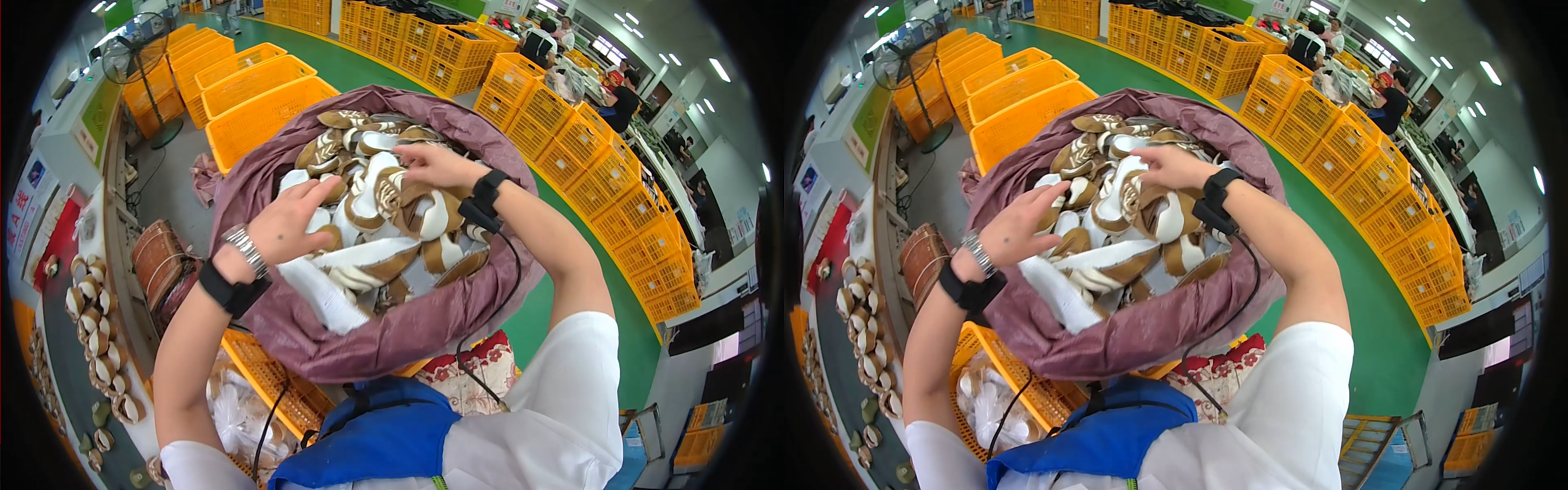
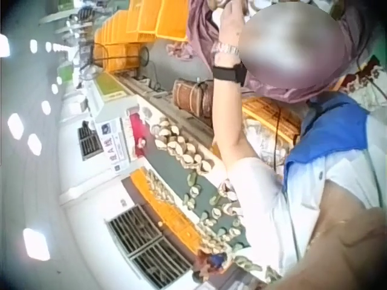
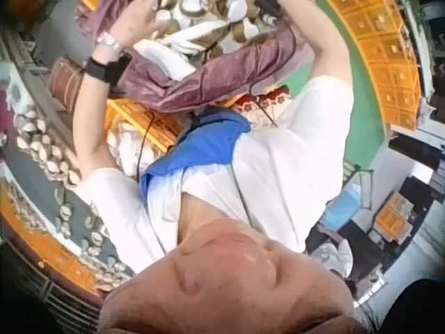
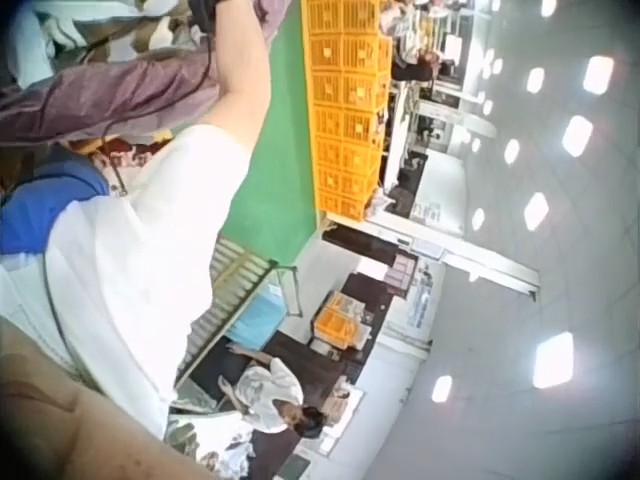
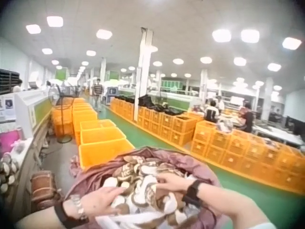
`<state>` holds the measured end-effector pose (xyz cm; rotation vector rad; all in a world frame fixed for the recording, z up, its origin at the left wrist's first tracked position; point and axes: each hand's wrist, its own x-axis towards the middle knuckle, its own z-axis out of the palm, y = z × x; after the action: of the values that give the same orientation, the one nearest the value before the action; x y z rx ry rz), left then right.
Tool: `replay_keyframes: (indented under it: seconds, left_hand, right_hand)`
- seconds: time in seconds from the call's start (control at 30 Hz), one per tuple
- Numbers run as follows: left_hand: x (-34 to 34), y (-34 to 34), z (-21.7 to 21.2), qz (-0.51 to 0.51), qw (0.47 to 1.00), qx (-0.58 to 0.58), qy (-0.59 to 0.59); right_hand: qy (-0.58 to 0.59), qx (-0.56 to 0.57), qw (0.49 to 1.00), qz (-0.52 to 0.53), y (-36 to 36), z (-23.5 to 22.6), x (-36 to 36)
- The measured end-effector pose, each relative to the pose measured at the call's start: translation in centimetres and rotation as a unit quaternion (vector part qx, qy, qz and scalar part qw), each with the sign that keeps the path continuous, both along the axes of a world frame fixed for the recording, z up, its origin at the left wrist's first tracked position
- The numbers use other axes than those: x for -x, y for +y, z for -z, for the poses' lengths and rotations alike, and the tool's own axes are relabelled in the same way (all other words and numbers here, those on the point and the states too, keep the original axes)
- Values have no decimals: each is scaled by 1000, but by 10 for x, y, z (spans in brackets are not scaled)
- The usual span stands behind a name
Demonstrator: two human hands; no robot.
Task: The recorder is matching shoe uppers with their corresponding green plastic shoe lasts on a production table.
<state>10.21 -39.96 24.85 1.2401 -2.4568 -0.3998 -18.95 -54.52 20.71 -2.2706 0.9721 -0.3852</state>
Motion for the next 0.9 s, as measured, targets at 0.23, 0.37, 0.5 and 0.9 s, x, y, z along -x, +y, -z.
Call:
replay_keyframes:
  seconds: [0.23,0.37,0.5,0.9]
  left_hand:
    - [40,-154,91,-89,950,-286,-84]
    - [56,-197,129,-87,935,-335,-74]
    - [46,-228,187,-123,896,-423,-61]
    - [54,-210,226,-158,868,-421,210]
  right_hand:
    - [332,59,902,268,-41,63,166]
    - [396,-69,833,381,-44,42,187]
    - [351,-225,819,394,-54,40,189]
    - [5,-538,732,418,-22,60,197]
